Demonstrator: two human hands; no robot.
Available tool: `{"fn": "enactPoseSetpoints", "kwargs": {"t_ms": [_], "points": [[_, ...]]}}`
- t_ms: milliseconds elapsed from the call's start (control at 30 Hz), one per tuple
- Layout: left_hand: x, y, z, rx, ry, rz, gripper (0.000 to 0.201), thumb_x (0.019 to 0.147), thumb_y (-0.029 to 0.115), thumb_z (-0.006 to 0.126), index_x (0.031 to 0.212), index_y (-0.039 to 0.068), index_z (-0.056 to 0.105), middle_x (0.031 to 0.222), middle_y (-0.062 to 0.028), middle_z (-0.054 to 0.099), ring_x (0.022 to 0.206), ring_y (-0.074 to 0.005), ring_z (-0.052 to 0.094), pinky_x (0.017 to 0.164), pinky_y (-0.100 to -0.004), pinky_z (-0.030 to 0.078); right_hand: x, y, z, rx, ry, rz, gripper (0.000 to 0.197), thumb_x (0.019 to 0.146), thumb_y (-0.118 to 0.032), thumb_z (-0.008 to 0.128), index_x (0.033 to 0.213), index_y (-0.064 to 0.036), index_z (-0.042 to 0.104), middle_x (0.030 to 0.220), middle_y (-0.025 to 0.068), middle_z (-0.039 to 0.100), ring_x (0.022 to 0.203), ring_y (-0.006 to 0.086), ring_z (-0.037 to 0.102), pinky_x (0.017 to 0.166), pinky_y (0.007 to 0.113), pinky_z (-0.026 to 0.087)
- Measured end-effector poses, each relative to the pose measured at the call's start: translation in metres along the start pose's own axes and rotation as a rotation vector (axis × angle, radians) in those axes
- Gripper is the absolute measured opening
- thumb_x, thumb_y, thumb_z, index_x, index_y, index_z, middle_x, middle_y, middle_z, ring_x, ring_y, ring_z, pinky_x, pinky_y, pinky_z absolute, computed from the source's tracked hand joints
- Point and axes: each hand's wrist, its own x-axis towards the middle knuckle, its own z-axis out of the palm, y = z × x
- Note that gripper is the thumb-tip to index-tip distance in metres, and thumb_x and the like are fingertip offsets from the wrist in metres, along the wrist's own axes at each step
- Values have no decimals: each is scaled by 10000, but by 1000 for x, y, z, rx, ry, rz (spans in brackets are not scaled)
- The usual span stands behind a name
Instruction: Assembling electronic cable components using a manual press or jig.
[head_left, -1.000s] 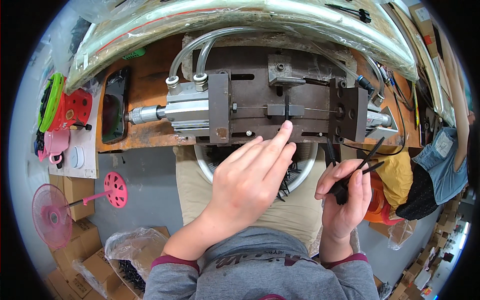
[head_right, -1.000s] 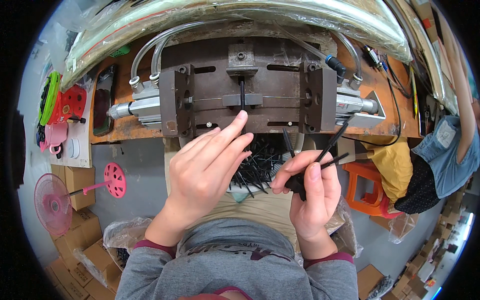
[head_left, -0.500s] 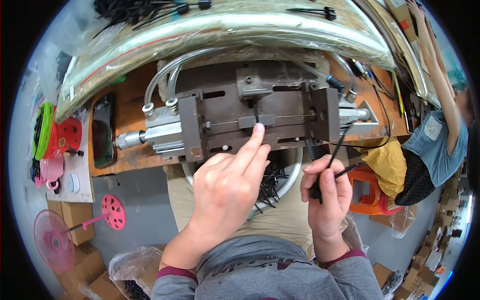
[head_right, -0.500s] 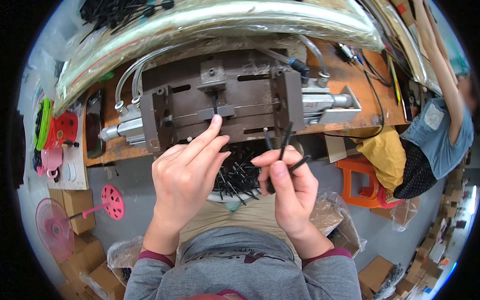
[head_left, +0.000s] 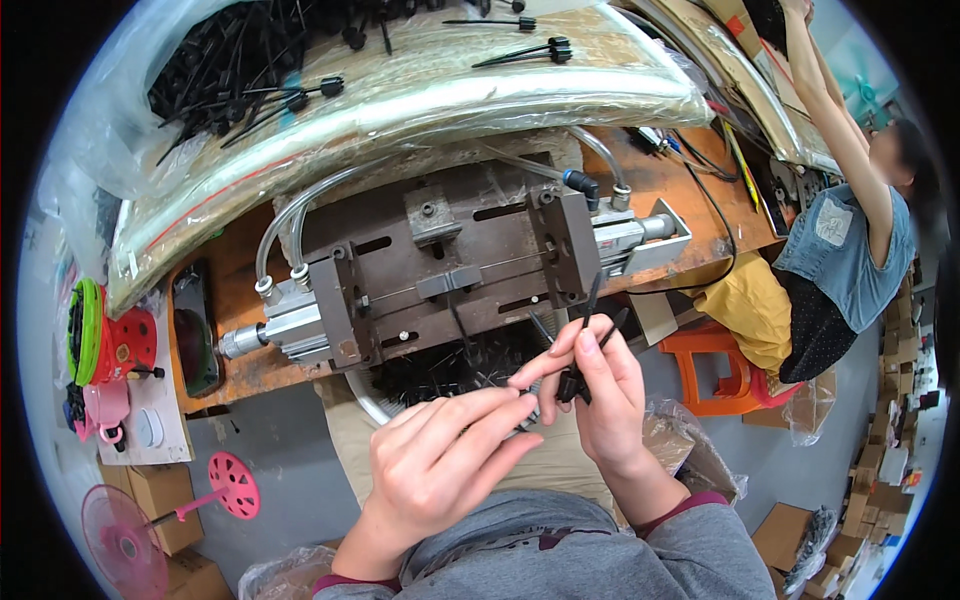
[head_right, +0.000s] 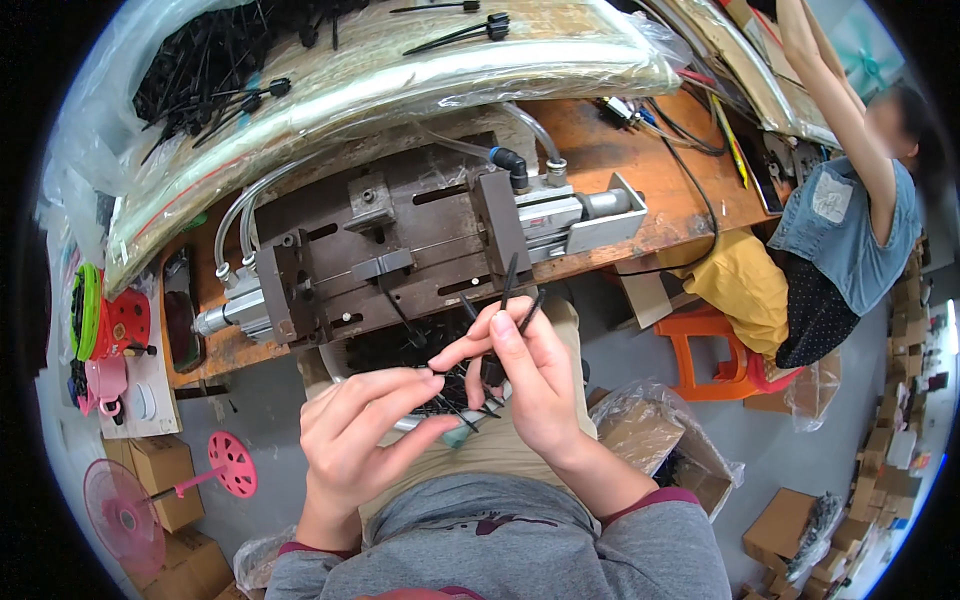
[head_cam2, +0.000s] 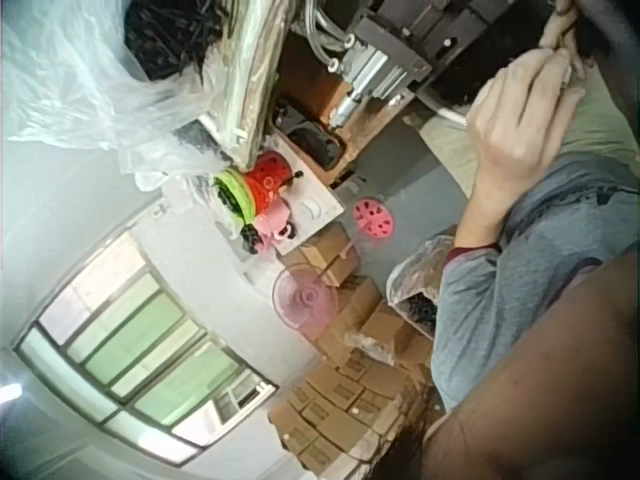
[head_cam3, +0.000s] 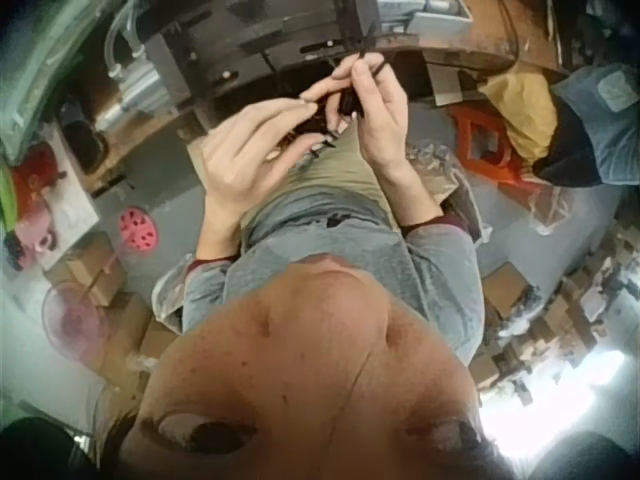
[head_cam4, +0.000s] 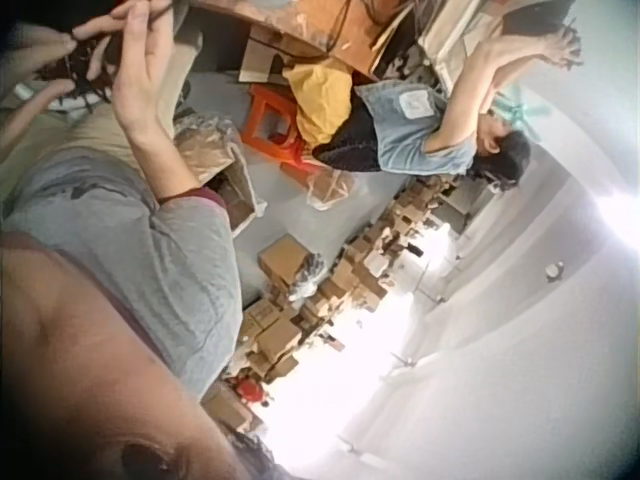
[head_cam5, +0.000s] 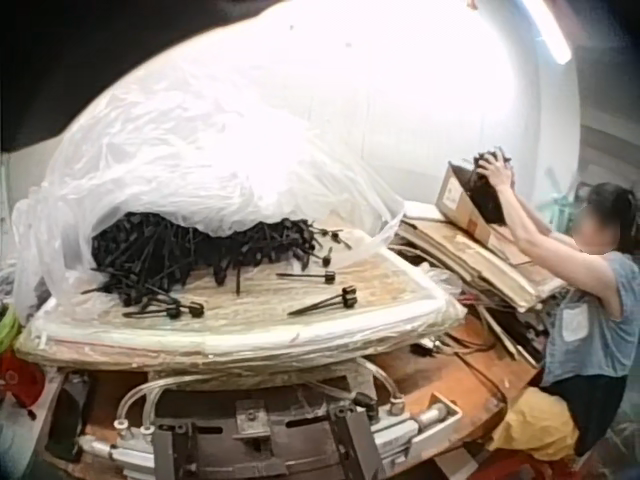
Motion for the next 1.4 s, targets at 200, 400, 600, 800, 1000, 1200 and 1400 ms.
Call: {"fn": "enactPoseSetpoints", "kwargs": {"t_ms": [200,400,600,800,1000,1200,1400], "points": [[-7,2,8,54,-20,32,382,623,104,861,980,51,733,915,-50,707,691,-191,642,569,-280,492,-9,17,16,-19,23,35,200,1072,-211,413,1011,-40,497,846,21,607,769,56,592,523,187,460],[-13,7,4,86,-37,38,353,650,59,837,986,42,729,914,-68,705,703,-198,639,565,-286,484,-17,18,20,6,-71,144,261,1077,-265,398,1048,-45,534,832,21,599,604,40,555,507,187,444],[-21,11,-8,57,40,-107,373,671,-21,813,1031,39,735,933,-99,642,870,-214,662,663,-308,539,-12,13,18,17,-88,172,271,1078,-292,388,1079,-57,523,759,42,610,522,61,525,464,192,372],[-9,-3,1,160,60,-113,314,684,-27,788,989,2,720,1197,-161,638,1021,-273,653,843,-345,557,-10,21,3,26,-84,173,279,1074,-300,403,981,-64,517,626,13,516,482,67,456,453,204,353],[-1,-17,5,272,56,-97,281,706,-10,777,974,-15,694,1317,-160,615,1055,-283,658,884,-365,533,-8,23,-2,164,-45,232,188,1024,-229,464,990,-53,522,683,14,532,535,77,488,492,197,347],[6,-26,14,291,15,-101,251,733,25,766,972,-5,694,1256,-151,656,908,-270,696,802,-336,551,-9,8,-6,193,-91,72,199,918,-61,456,1097,2,517,968,118,628,699,118,557,627,232,409],[8,-31,10,399,-37,-65,247,718,62,771,946,5,695,1230,-130,671,765,-241,694,687,-323,544,-16,-16,-1,9,-170,-100,360,1011,-74,450,1335,82,423,1333,266,541,1029,264,666,858,340,535]]}}
